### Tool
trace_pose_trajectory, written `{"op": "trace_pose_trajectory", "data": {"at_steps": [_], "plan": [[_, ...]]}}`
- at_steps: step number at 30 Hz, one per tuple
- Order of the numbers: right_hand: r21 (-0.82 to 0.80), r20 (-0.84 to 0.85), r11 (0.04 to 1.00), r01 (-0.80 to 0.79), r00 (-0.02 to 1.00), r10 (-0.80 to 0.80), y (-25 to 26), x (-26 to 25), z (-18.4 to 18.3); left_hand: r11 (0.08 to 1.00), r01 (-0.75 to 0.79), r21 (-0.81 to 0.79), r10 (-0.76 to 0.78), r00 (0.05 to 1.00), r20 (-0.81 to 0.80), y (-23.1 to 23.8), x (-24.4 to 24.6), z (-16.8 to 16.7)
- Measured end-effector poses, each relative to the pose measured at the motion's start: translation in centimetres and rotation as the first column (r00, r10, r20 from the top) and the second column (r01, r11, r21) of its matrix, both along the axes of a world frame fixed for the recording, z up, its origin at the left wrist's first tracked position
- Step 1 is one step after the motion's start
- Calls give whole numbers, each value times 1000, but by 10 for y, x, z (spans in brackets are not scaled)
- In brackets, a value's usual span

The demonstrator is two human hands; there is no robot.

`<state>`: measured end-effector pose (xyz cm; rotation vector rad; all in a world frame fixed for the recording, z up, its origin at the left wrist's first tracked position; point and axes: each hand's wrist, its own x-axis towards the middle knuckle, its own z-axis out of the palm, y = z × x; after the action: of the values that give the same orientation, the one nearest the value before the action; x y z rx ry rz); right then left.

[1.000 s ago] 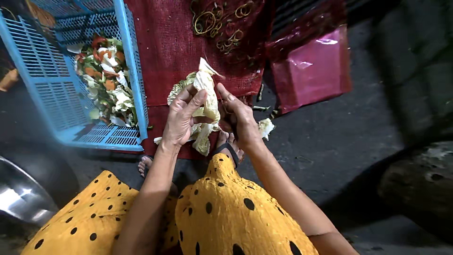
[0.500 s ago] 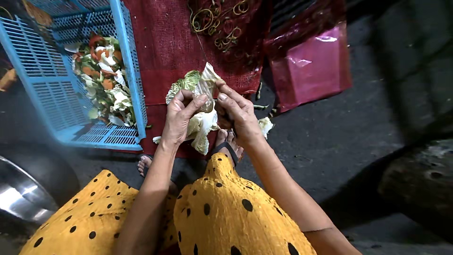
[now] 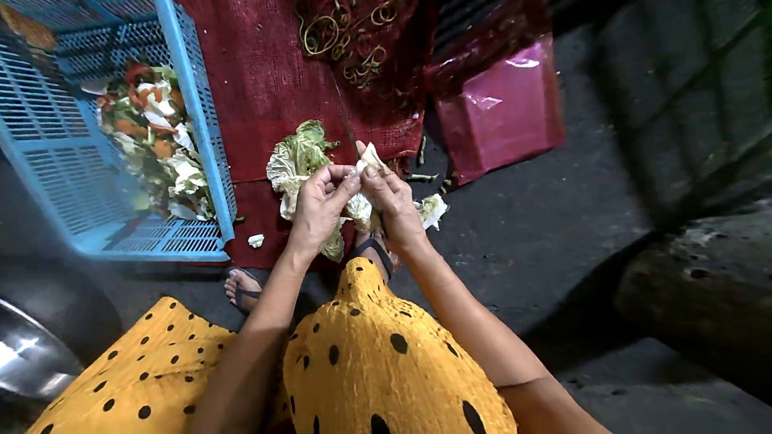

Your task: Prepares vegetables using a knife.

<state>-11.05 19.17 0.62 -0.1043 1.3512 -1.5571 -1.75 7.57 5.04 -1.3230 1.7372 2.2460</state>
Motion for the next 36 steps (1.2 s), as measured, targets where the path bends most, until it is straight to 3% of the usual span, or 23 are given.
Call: {"op": "trace_pose_trajectory", "data": {"at_steps": [8, 10, 12, 14, 16, 18, 19, 20, 23, 26, 29, 33, 36], "plan": [[74, -130, 996, -48, 990, 57, 4, 0, 8, 995, 68, -75, -65, 997, 34, 5, 3, -3], [92, -82, 994, -60, 994, 68, 12, -2, 10, 976, 128, -178, -122, 991, 47, 7, 4, -5], [61, -8, 998, -23, 1000, 24, 21, -5, 12, 899, 236, -368, -215, 972, 98, 6, 5, -11], [103, -117, 995, 14, 993, -2, 33, -9, 14, 884, 231, -406, -201, 973, 116, 5, 3, -22], [249, -508, 968, 24, 855, 109, 52, -16, 13, 986, 40, -163, -26, 996, 86, 3, 0, -32], [470, -778, 878, 91, 514, 363, 76, -21, 8, 972, -149, 179, 140, 988, 64, -1, -1, -29], [563, -794, 814, 142, 369, 484, 87, -23, 6, 929, -188, 317, 184, 982, 43, -4, 0, -27], [639, -762, 747, 183, 286, 581, 98, -24, 6, 884, -194, 426, 209, 978, 13, -7, 1, -25], [746, -661, 602, 285, 214, 719, 124, -26, 6, 821, -134, 555, 210, 975, -76, -12, 2, -22], [723, -665, 579, 378, 150, 732, 142, -29, 9, 815, -111, 568, 227, 964, -136, -10, 0, -20], [694, -687, 573, 436, 163, 708, 146, -32, 11, 825, -168, 539, 243, 967, -71, -7, -2, -19], [729, -683, 620, 290, 360, 635, 146, -34, 9, 841, -180, 510, 223, 974, -25, -7, -4, -16], [723, -678, 657, 214, 403, 614, 148, -30, -2, 847, -161, 507, 208, 977, -37, -6, -4, -13]]}}
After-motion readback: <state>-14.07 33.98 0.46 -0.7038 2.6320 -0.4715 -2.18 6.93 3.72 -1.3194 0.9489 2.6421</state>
